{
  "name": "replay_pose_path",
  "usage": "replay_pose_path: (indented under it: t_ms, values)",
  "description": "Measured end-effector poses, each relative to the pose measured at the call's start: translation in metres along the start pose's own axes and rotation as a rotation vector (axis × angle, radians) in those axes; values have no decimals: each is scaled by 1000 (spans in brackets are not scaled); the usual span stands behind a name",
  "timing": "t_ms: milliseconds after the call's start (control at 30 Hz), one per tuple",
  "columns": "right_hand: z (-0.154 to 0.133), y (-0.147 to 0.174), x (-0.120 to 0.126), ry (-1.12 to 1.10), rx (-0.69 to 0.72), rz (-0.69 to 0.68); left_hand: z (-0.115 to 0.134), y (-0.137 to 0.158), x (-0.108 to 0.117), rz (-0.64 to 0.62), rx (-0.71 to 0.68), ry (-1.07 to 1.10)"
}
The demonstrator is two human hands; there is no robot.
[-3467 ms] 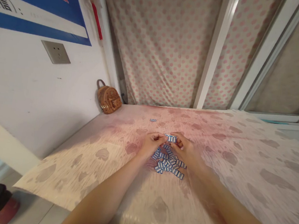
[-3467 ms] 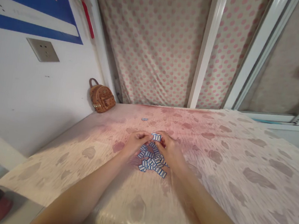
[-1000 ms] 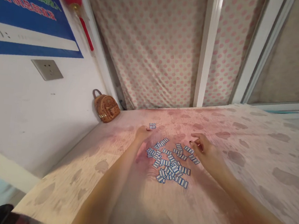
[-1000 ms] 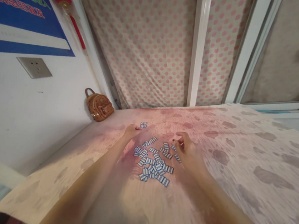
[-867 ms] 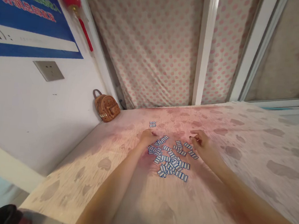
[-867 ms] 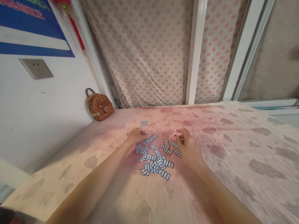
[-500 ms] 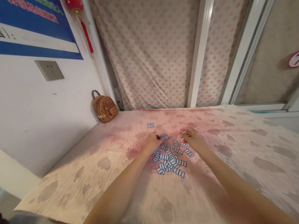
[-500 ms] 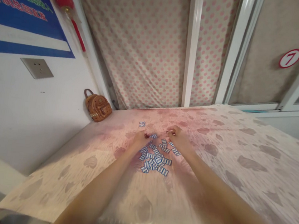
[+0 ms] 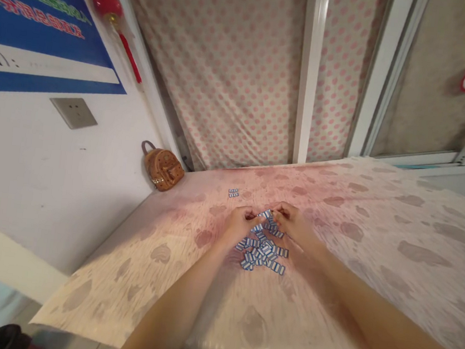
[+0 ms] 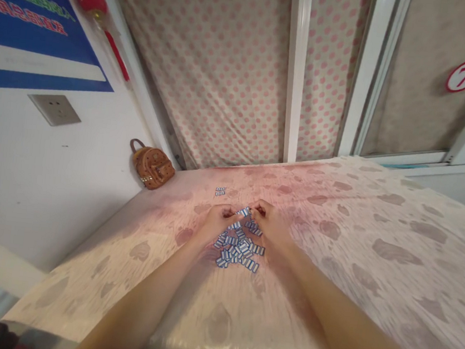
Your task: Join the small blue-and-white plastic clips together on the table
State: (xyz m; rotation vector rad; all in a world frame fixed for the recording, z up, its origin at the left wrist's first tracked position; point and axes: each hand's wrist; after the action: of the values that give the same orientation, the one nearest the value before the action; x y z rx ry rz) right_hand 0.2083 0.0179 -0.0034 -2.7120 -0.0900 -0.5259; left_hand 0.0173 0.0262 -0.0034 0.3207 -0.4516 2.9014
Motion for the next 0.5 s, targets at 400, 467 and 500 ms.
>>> replay_pose_path:
  t_ms: [400,467,500]
  values:
    - [13,-1,-14,-9,26,-21,-15,-5,1,4,28,42]
    - [14,-1,-13,2,15,-3,-14,-5,1,9,33,66]
    - [14,-1,-13,6,0,12,-14,-5,1,12,39,68]
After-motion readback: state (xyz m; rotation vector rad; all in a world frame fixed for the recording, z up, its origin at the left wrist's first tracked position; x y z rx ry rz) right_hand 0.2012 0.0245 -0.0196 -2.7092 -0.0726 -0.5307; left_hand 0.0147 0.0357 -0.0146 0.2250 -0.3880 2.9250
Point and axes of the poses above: each hand's wrist, its own y-axis away from the middle knuckle, its own x-axis out of the back of the hand, z = x × y, and after that the axes turned 5 degrees about y, right-handed
